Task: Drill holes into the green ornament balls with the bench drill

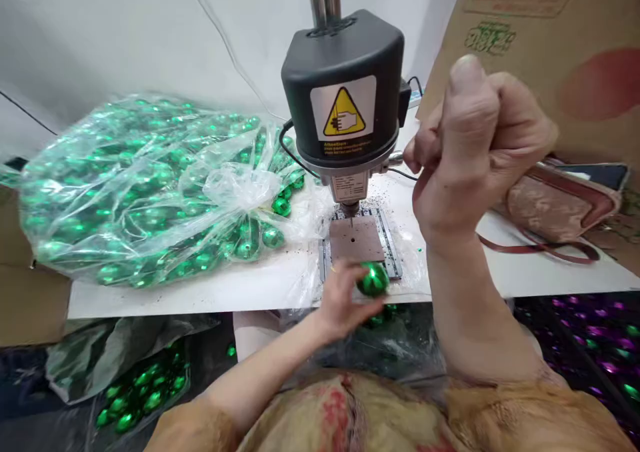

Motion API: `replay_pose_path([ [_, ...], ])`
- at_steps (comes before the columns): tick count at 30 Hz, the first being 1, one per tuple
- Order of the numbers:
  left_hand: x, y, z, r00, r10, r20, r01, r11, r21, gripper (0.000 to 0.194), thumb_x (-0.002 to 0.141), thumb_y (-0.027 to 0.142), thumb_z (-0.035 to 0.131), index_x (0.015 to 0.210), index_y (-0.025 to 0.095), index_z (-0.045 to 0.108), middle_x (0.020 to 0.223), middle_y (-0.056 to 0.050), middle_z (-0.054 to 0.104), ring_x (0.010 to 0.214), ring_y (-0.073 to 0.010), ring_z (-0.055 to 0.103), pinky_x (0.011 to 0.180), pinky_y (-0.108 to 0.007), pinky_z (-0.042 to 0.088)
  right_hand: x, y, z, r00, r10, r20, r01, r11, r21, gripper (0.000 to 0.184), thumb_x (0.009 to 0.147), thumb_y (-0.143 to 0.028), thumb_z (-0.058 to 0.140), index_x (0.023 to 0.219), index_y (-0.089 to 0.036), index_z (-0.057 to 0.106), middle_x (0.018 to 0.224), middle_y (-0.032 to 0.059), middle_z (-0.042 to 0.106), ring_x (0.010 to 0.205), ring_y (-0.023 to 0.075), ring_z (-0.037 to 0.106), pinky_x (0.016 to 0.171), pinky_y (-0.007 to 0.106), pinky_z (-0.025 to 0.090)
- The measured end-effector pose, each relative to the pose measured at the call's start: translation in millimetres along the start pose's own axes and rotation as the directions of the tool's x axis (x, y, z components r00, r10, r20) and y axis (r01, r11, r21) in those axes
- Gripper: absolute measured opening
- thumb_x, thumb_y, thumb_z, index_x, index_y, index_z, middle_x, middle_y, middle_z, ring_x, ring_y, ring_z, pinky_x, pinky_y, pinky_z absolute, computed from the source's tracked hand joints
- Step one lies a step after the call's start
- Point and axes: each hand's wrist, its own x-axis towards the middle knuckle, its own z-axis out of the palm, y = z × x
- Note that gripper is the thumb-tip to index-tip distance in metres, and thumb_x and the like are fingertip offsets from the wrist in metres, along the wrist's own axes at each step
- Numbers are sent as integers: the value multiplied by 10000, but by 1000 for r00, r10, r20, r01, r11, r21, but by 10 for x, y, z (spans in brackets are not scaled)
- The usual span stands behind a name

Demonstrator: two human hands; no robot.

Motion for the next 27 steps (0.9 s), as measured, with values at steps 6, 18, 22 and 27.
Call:
replay_pose_path([
  [6,-573,314,209,748,356,560,-473,878,75,371,877,300,663,1228,187,619,1219,-174,658,845,-190,609,719,-299,483,-5,3,34,998,-56,-35,57,998,33,423,906,-233,562,566,-210,311,497,-73,285,415,36,328,485,262,259],
  [18,565,-1542,-600,924,-378,-52,371,856,360,104,892,149,622,994,163,637,905,-97,644,1036,-304,630,1005,-520,478,-5,78,-22,998,-54,-14,55,998,43,479,885,-398,616,553,-212,325,485,-62,324,411,57,344,438,274,264],
  [22,789,-1999,-739,864,-504,-1,473,811,345,242,705,54,771,832,183,611,784,-39,572,972,-315,638,1013,-553,471,4,96,-23,998,-71,2,70,994,82,473,879,-387,630,562,-212,326,471,-75,308,397,48,333,420,264,238],
  [27,762,-1696,-699,871,-484,80,459,862,216,428,657,43,779,1012,214,611,1007,-62,633,976,-262,630,954,-469,523,0,85,-16,997,-83,0,82,992,91,438,883,-379,623,583,-212,350,482,-77,350,405,46,331,437,269,250],
])
